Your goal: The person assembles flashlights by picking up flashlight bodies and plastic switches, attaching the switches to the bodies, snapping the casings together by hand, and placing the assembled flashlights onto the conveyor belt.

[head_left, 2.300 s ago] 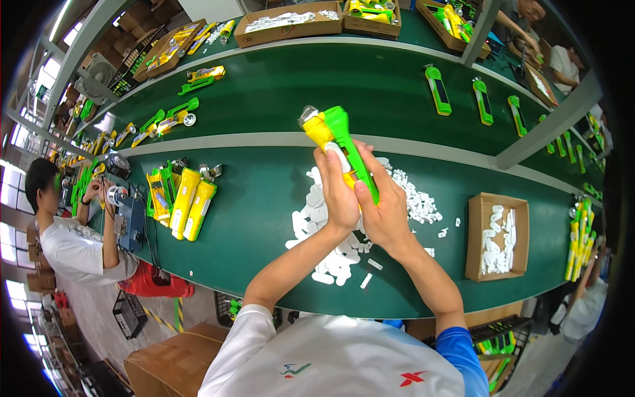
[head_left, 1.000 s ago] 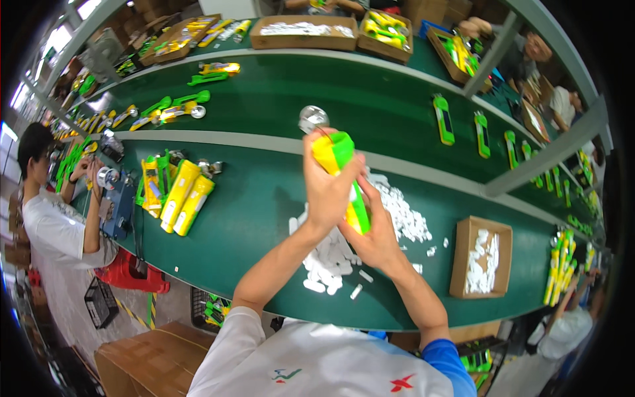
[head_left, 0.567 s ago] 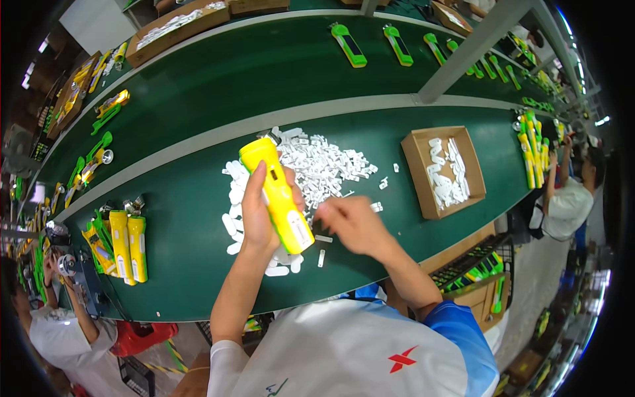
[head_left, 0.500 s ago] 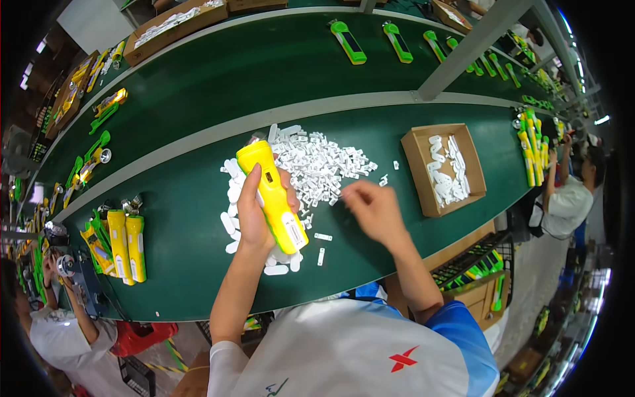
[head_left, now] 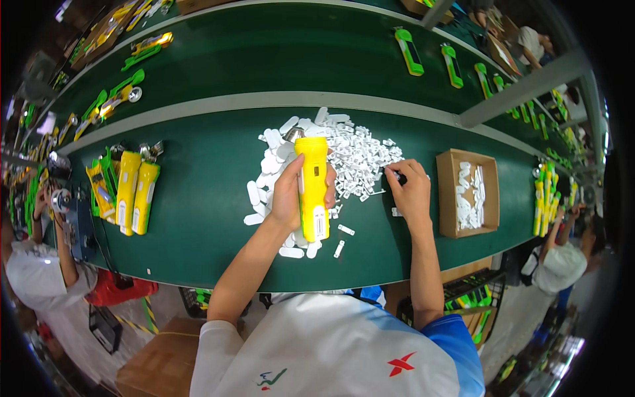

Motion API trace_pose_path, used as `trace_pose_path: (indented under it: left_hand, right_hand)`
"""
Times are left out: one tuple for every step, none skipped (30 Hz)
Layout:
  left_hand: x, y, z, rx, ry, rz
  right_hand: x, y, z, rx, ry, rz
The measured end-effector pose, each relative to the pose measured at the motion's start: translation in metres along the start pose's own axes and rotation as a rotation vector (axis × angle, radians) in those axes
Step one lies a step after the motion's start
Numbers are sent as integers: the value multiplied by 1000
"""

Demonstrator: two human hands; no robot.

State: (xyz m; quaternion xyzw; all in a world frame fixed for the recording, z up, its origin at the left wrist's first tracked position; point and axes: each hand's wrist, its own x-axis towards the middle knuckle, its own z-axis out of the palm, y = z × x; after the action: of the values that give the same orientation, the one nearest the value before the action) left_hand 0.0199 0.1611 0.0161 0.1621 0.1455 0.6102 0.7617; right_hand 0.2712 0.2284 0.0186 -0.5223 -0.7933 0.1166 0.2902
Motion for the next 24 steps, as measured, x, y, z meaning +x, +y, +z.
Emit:
trace_pose_path:
  left_hand:
    - [1, 0, 0, -15, -12, -11]
    - [2, -2, 1, -31, -27, -24]
    - [1, -1, 1, -42, -31, -24]
    - [0, -1, -1, -53, -26, -9]
    - [-1, 1, -4, -62, -21, 9]
    - [-2, 2, -6, -42, -23, 17]
    - [-3, 2, -6, -13, -23, 21]
    - [-2, 2, -5, -16, -21, 16]
    - [-1, 0, -4, -17, -19, 12]
    - [-1, -1, -4, -19, -20, 15]
    - [-1, -3, -3, -5, -5, 7]
    - [-1, -4, -3, 9, 10, -1]
    - [0, -5, -2, 9, 10, 0]
    - [0, -6, -1, 0, 11, -5]
    - [-1, -6, -1, -8, 11, -11]
    - [-1, -6, -1, -8, 12, -9]
    - [-2, -6, -1, -23, -1, -8]
    - [-3, -6, -1, -38, -14, -6]
    - [-4, -5, -1, -37, -11, -3]
    - [-4, -4, -1, -37, -14, -7]
    - [-5, -4, -1, -36, -16, -12]
    - [-5, -5, 0, -35, -11, -9]
    - [-4, -6, 1, -26, -6, -11]
    - [-4, -8, 2, -16, -2, -14]
  right_hand:
    - [-1, -1, -3, -5, 13, 29]
    - [-1, 2, -1, -34, 22, 2]
    - [2, 1, 1, -46, 18, 0]
    - [5, -3, 4, -5, 17, 4]
    - [8, -6, 6, 38, 16, 4]
    - [8, -6, 7, 4, -6, -7]
    - [9, -8, 9, -6, 1, -9]
    - [9, -4, 9, 7, -10, -20]
    - [9, -1, 9, 22, -20, -31]
    - [9, -3, 10, 21, -21, -34]
    - [8, -5, 10, 57, -36, 27]
    - [7, -7, 10, 94, -51, 88]
    - [7, -7, 10, 94, -52, 86]
    - [6, -6, 10, 69, -28, 71]
    - [6, -6, 10, 43, -4, 56]
    - [6, -6, 10, 44, -5, 53]
    - [6, -7, 10, 70, 19, 35]
    - [6, -7, 9, 96, 44, 17]
    - [6, -9, 8, 99, 41, 15]
    - [5, -11, 6, 156, 60, 41]
    - [4, -11, 5, 214, 78, 68]
    - [0, -11, 5, 219, 74, 67]
    - [-6, -11, 4, 430, 78, 207]
    - [-11, -12, 5, 640, 80, 349]
